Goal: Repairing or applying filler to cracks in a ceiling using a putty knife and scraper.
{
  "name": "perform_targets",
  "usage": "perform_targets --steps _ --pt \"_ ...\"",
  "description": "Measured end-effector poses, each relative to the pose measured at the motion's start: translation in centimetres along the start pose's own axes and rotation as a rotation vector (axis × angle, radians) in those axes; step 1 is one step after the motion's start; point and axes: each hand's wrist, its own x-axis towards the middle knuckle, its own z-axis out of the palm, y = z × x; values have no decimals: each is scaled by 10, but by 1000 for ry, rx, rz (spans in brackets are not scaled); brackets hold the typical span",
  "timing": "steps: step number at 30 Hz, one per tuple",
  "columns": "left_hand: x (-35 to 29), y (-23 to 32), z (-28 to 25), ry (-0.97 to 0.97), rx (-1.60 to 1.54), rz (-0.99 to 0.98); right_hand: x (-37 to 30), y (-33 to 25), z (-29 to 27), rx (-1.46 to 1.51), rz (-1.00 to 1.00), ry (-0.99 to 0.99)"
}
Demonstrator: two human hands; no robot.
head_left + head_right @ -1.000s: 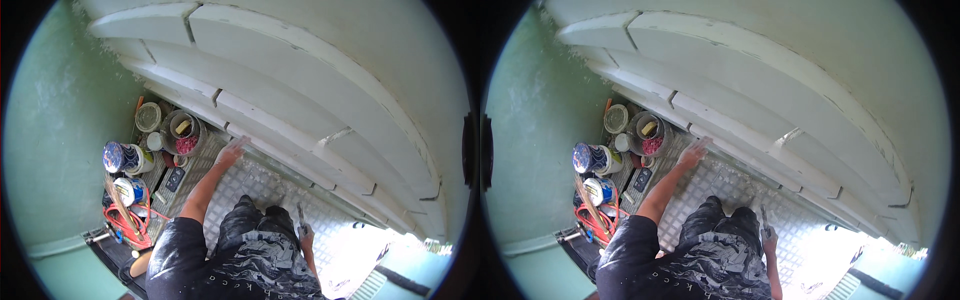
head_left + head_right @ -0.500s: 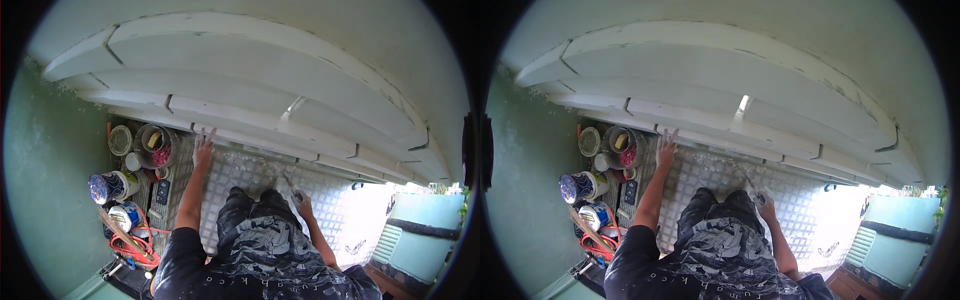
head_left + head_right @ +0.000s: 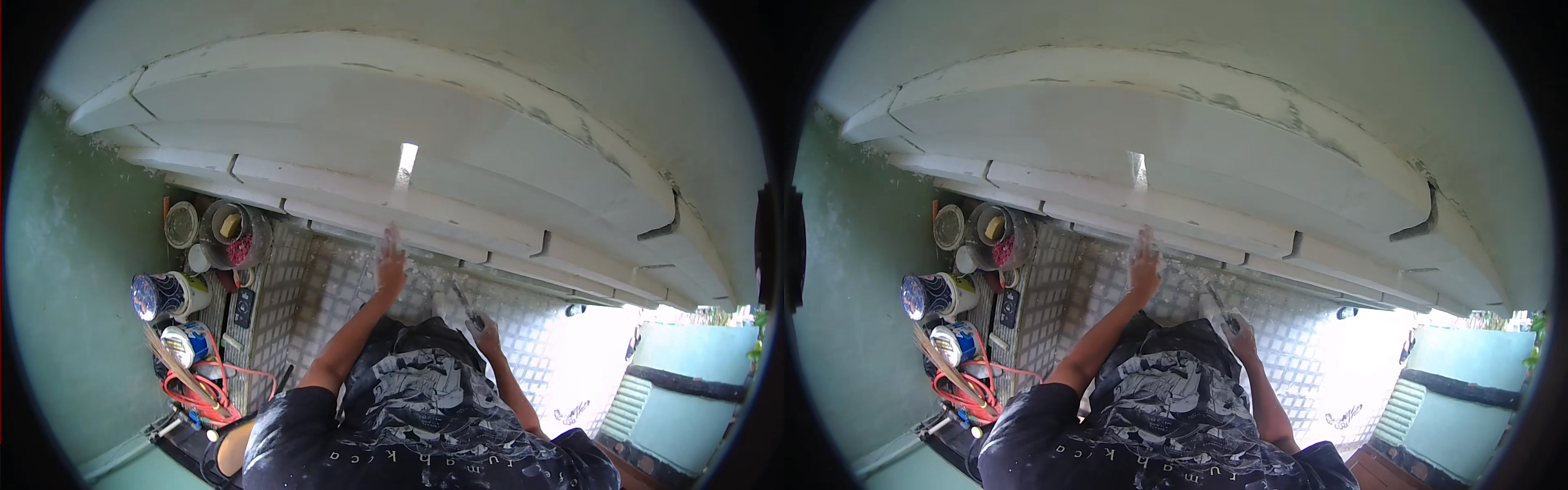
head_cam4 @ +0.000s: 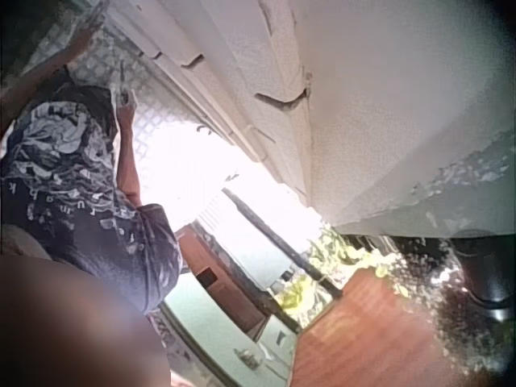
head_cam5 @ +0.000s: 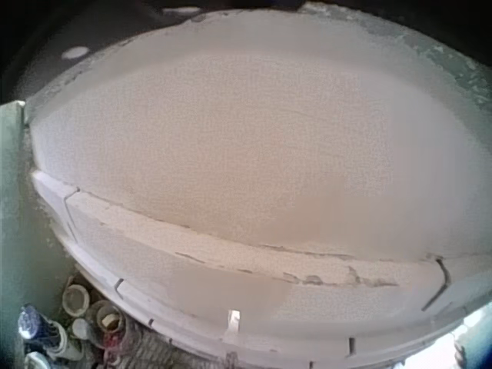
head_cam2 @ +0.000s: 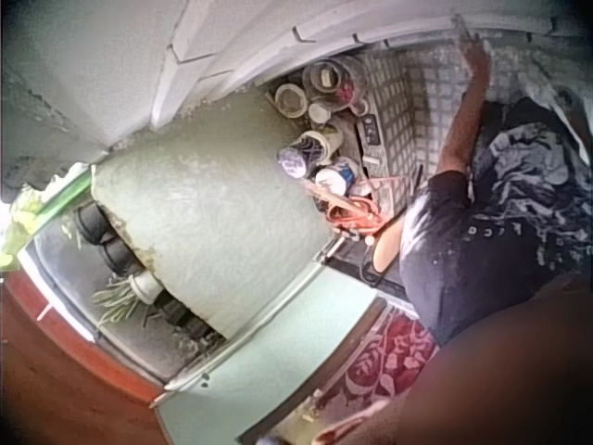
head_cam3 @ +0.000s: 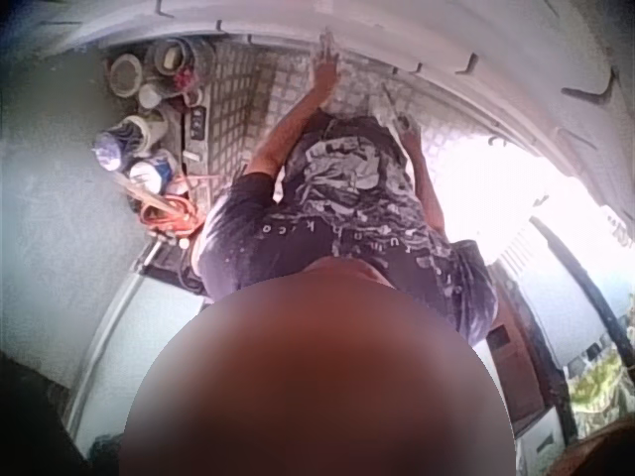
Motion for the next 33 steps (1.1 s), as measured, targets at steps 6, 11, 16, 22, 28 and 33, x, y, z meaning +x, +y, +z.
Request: perform_targets --steps 6,11,16,22,28,33 --pt "11 119 13 -182 -3 -31 7 33 -46 -20 68 -34" --pt "20 202 55 -117 -30 -65 14 61 -76 -9 107 -126" --pt "19 215 65 -276 -568 183 25 101 -101 19 -32 -136" --pt "-1 191 48 219 -547 47 46 109 -131 -56 -175 -36" --pt "-33 198 38 -386 -856 36 64 77 -162 -351 -320 25" --pt "-83 175 59 -272 -850 18 66 76 -146 -462 -234 65"
